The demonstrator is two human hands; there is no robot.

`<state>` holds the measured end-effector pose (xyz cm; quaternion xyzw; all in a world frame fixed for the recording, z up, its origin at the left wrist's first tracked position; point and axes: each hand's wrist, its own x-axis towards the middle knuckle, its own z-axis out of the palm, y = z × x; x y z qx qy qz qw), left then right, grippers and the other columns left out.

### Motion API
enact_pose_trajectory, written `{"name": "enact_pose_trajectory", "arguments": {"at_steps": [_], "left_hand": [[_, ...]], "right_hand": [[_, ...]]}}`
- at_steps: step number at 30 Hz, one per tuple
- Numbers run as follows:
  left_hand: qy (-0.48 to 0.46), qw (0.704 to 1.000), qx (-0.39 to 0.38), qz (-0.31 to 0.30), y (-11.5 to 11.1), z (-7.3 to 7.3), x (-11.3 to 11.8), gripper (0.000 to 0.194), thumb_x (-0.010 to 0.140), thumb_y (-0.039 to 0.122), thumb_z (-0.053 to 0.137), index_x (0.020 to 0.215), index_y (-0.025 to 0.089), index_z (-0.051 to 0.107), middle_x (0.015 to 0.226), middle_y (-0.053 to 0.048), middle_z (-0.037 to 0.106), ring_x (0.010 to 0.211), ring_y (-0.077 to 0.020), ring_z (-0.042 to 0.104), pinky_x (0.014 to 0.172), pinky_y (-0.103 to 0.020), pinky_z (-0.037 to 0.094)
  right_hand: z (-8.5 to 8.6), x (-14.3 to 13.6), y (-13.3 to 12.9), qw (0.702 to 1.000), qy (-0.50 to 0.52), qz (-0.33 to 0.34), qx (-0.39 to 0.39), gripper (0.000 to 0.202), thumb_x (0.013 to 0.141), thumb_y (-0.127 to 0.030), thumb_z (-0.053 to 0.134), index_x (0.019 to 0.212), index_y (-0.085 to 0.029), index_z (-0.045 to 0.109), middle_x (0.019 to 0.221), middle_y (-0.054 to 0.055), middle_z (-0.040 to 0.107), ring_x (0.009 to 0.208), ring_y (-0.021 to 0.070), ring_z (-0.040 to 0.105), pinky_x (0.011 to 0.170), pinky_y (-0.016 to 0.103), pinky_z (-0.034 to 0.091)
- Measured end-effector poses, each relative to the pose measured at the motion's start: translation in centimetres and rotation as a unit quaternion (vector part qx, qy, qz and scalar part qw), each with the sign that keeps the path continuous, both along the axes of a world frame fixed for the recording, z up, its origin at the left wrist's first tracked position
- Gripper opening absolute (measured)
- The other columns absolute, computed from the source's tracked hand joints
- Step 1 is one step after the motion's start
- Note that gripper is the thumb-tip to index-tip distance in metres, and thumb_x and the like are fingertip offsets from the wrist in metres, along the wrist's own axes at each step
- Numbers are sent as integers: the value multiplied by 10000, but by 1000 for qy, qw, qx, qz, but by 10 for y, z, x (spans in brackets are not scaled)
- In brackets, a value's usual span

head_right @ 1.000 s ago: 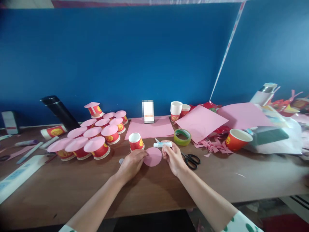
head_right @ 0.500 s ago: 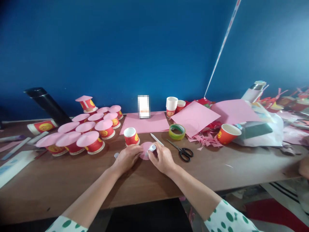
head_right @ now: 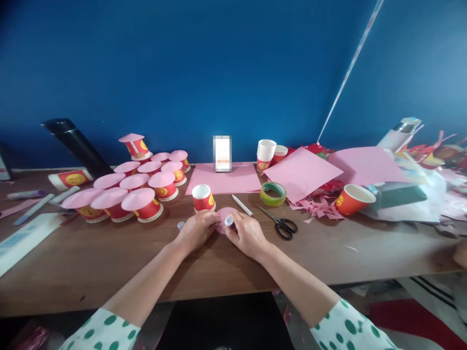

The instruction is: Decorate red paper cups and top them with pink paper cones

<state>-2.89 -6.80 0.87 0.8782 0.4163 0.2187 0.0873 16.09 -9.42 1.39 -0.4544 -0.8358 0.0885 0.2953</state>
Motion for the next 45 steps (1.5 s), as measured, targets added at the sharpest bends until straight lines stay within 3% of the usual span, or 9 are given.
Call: {"name": "enact_pose_trajectory", "arguments": {"at_steps": [8, 13, 17, 20, 24, 30, 38, 45], "left_hand": [[20, 1000, -13, 2, -1, 2, 0, 181, 819, 164, 469, 919, 179, 619, 852, -48, 630, 862, -167, 573, 762, -279, 455], [27, 999, -16, 6, -2, 3, 0, 167, 813, 155, 469, 888, 175, 617, 857, -48, 627, 851, -167, 569, 750, -275, 455], [23, 1000, -7, 5, 0, 1, 0, 193, 831, 167, 451, 913, 191, 623, 893, -45, 632, 898, -166, 563, 786, -281, 452], [22, 1000, 2, 6, 1, -2, 0, 200, 834, 169, 454, 921, 200, 631, 909, -43, 637, 923, -166, 557, 803, -285, 452], [37, 999, 18, 3, 2, -5, 1, 214, 829, 156, 455, 912, 201, 647, 916, -51, 636, 921, -174, 556, 794, -289, 457], [43, 999, 29, 9, 1, -5, 2, 188, 819, 158, 472, 877, 187, 648, 889, -61, 634, 883, -182, 548, 785, -308, 453], [53, 998, 17, 14, 0, -1, 2, 212, 831, 196, 450, 931, 197, 636, 864, -57, 620, 843, -186, 549, 739, -303, 442], [45, 999, 16, 14, -1, 0, 2, 199, 827, 202, 457, 904, 210, 641, 871, -50, 620, 869, -187, 539, 763, -303, 435]], "right_hand": [[6, -7, -1, 997, -68, 39, 26, 128, 871, -271, 448, 913, -197, 544, 867, 71, 611, 788, 195, 558, 665, 272, 402], [4, -5, 3, 998, -49, 34, 10, 122, 859, -288, 470, 878, -204, 556, 840, 61, 621, 758, 188, 558, 626, 261, 378], [2, 1, 6, 997, 35, 24, -70, 130, 849, -295, 474, 808, -198, 551, 690, 18, 603, 624, 156, 542, 571, 249, 362], [1, 7, 9, 974, 171, 34, -148, 253, 888, -314, 408, 695, -193, 518, 598, -12, 564, 555, 128, 508, 564, 240, 376], [1, 11, 13, 949, 286, -11, -135, 328, 898, -370, 400, 645, -193, 509, 606, -8, 558, 588, 133, 505, 613, 253, 397], [2, 6, 7, 986, 142, -19, -83, 157, 856, -306, 454, 780, -200, 542, 704, 16, 599, 620, 150, 537, 623, 247, 394], [-1, 2, 6, 999, 3, 16, -32, 86, 834, -276, 467, 829, -202, 511, 761, 38, 593, 633, 158, 528, 587, 239, 361], [1, 8, 5, 995, 61, -79, -9, 118, 850, -290, 429, 766, -208, 441, 634, -2, 520, 565, 142, 494, 569, 237, 354]]}}
